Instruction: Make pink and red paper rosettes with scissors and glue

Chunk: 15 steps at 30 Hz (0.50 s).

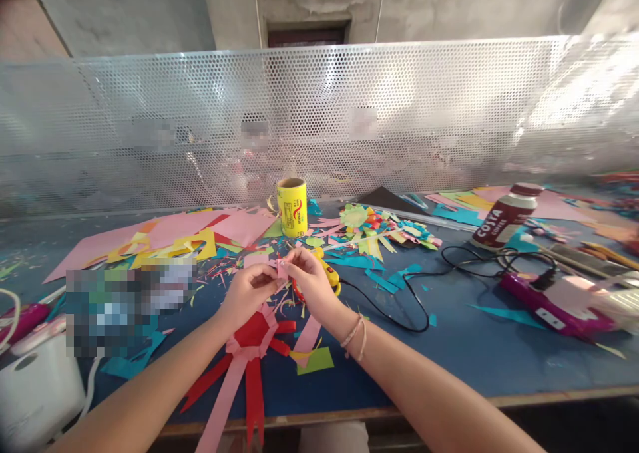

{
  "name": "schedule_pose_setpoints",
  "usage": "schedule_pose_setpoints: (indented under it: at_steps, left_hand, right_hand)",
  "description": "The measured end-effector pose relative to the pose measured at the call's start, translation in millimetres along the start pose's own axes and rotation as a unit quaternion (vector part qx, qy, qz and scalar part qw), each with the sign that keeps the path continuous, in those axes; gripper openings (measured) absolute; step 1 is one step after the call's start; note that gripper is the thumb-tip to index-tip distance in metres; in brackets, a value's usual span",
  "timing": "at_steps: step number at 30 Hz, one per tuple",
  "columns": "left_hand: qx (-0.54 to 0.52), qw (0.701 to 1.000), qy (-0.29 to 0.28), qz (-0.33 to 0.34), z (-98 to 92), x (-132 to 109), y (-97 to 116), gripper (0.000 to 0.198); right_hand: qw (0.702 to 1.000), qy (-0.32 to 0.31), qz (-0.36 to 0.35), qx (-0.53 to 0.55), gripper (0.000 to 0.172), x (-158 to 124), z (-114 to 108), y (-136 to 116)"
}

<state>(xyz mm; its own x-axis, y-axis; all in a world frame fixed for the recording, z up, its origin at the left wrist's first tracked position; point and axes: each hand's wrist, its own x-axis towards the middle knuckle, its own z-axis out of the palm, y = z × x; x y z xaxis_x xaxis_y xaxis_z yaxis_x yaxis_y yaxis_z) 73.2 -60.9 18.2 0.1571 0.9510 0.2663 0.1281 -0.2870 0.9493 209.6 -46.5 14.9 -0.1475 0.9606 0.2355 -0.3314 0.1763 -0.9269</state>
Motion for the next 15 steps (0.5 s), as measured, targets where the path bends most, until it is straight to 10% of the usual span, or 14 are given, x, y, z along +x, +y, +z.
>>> schedule_pose_setpoints:
  at_steps: [15]
  left_hand:
    - [0.000,1.000,-0.008,0.011,0.3,-0.6,-1.0,0.007]
  right_hand:
    - [0.999,-0.018,0.025,0.027,0.023,-0.1,2.7,-1.0]
